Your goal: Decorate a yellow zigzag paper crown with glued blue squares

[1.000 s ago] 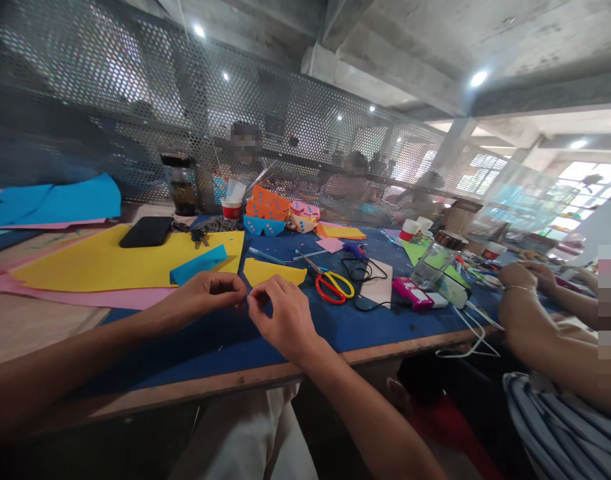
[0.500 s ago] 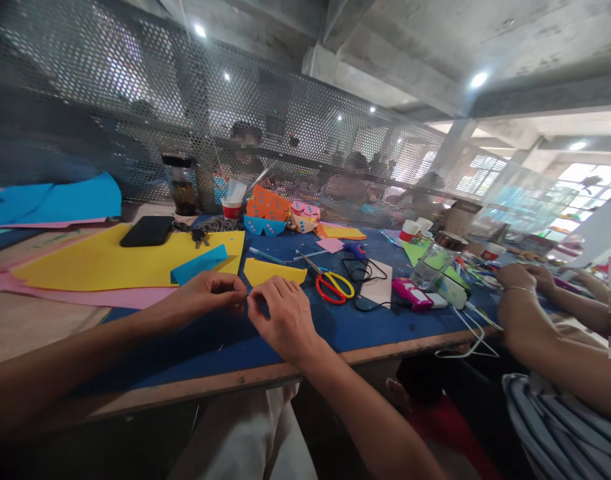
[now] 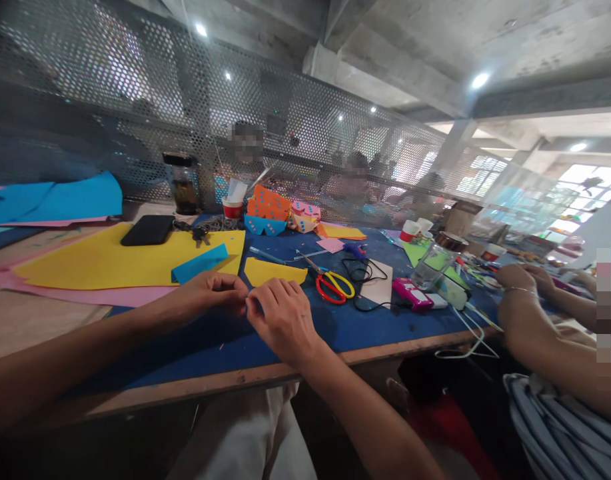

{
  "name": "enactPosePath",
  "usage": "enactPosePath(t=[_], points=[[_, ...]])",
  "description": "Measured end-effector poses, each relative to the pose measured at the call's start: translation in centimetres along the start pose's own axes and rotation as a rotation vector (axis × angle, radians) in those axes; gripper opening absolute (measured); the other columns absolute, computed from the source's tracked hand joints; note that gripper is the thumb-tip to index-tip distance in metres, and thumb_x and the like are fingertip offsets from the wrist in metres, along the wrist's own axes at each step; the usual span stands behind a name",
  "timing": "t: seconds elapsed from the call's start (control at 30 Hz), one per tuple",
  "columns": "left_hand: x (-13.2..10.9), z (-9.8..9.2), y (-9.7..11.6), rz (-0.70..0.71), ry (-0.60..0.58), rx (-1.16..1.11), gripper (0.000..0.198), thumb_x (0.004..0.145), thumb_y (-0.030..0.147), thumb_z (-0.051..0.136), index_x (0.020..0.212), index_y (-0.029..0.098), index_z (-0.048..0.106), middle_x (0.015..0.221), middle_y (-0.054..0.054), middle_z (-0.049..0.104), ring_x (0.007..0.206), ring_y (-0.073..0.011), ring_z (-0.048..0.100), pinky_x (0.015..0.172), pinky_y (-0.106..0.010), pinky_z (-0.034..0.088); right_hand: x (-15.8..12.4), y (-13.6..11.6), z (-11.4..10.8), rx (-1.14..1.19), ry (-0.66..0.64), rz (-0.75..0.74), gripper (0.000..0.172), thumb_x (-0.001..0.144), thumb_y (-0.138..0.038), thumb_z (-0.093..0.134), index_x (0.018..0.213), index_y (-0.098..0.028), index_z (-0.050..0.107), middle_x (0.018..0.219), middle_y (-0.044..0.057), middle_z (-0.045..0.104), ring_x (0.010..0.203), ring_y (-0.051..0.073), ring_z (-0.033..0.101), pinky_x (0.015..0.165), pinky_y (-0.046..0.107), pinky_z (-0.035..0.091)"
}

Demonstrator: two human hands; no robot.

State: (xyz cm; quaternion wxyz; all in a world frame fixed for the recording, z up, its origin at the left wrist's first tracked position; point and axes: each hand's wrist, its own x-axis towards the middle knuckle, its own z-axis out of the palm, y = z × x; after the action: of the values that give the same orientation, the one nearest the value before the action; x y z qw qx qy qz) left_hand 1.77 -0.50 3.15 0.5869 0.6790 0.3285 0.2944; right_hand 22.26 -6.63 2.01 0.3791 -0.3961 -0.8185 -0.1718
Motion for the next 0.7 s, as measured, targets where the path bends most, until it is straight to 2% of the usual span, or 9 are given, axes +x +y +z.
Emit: enactPosePath(t=[0.23,0.33,0.53,0.7], points=[[-0.05,-0.1,-0.04,-0.01,-0.021,-0.041,0.039,0.077,0.056,0.086,0.079,0.018,0.077,0.076,-0.004,0.077,0.07,-0.0165,0.068,0.073,-0.028,0.055,-0.21,0.07,0.05,-0.019,0.004,0.002,0.019,0.106,-0.021,0.055,0.089,-0.024,0.062,0.087,0.005,0.071,0.085,0.022,0.064,0.081,0.037,0.045],[0.14,-0.24,-0.36,-0.039,-0.023,-0.09,0.042,0.073,0.057,0.09,0.079,0.018,0.077,0.078,-0.004,0.079,0.071,-0.0171,0.07,0.075,-0.029,0.057,-0.31,0.15,0.16,-0.027,0.014,0.002,0.016,0.105,-0.022,0.057,0.091,-0.023,0.063,0.087,0.005,0.071,0.085,0.021,0.064,0.081,0.036,0.045],[0.37,-0.45,-0.78,-0.041,-0.032,-0.096,0.035,0.074,0.049,0.09,0.084,0.018,0.08,0.083,-0.005,0.08,0.077,-0.0187,0.072,0.081,-0.031,0.059,-0.35,0.28,0.23,-0.045,0.047,-0.007,0.013,0.104,-0.02,0.061,0.091,-0.021,0.064,0.087,0.003,0.07,0.085,0.021,0.065,0.08,0.036,0.045],[0.28,-0.46,-0.47,-0.064,-0.047,-0.103,0.03,0.072,0.043,0.092,0.085,0.019,0.081,0.083,-0.003,0.081,0.077,-0.0167,0.073,0.082,-0.029,0.059,-0.38,0.24,0.17,-0.051,0.029,-0.007,0.013,0.104,-0.02,0.06,0.092,-0.022,0.063,0.089,0.003,0.07,0.085,0.021,0.064,0.081,0.036,0.044]])
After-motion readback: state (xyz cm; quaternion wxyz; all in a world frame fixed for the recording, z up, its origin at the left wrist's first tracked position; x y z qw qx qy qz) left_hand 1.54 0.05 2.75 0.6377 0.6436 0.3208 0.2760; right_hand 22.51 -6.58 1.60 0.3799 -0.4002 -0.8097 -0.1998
